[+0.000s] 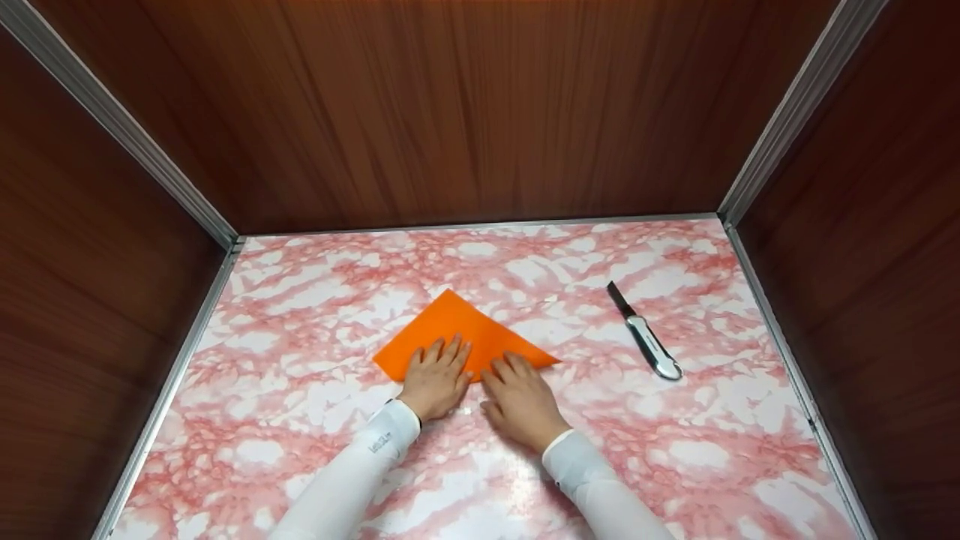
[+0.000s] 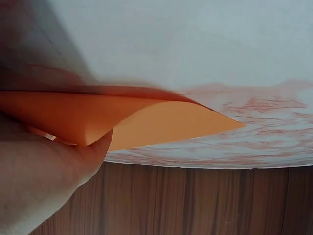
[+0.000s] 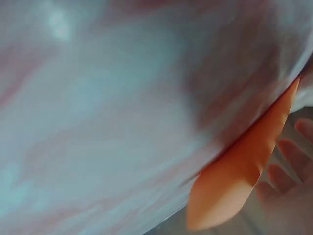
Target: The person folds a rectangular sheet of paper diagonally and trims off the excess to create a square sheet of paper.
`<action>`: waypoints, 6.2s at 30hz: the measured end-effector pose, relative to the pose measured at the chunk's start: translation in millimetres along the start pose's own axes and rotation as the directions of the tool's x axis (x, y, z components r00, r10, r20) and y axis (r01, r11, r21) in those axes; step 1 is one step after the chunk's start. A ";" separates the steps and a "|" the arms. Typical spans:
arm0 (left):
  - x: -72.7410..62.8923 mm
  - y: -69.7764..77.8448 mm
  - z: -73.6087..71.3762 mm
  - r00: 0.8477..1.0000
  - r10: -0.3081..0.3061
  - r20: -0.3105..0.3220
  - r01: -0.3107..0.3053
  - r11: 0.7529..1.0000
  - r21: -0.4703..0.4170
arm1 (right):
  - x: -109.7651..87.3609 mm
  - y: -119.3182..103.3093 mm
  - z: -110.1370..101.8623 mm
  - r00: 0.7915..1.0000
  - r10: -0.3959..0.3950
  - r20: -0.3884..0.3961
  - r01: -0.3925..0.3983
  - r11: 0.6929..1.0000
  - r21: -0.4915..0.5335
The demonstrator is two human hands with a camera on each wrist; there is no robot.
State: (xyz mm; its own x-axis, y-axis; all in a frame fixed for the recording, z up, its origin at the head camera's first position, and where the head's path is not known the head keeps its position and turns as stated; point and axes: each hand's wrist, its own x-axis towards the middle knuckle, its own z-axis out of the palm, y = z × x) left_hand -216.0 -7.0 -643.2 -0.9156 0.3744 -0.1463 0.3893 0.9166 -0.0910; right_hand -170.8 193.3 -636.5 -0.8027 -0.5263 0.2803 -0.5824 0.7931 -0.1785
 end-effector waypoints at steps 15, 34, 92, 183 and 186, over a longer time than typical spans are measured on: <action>-1.8 -1.1 -2.1 1.000 0.008 -0.018 -0.008 1.000 0.007 | -7.5 -3.4 8.3 0.998 -0.013 0.066 0.012 1.000 0.006; -1.6 -1.0 0.9 0.999 0.019 -0.047 -0.018 1.000 0.014 | -5.7 -0.7 6.4 0.994 -0.010 0.110 0.005 0.999 0.041; -64.2 14.9 -0.9 0.994 0.113 0.007 -0.113 0.993 -0.044 | -5.6 -2.3 6.6 0.995 -0.019 0.097 0.016 0.999 0.028; -67.6 1.9 -11.5 0.988 0.117 0.101 -0.111 0.992 -0.062 | 9.3 -30.6 10.2 0.987 -0.013 0.161 0.009 1.000 0.022; -68.4 2.2 -12.2 0.988 0.115 0.104 -0.109 0.992 -0.056 | 11.3 -31.0 7.8 0.987 -0.032 0.155 0.029 0.999 0.016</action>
State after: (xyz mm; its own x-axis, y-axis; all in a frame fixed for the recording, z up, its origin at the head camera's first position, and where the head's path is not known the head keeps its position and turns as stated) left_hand -153.7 -28.9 -621.4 -0.8496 0.4605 -0.2570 0.4809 0.8765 -0.0193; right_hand -162.8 160.4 -635.2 -0.7941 -0.5922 0.1367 -0.6077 0.7722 -0.1855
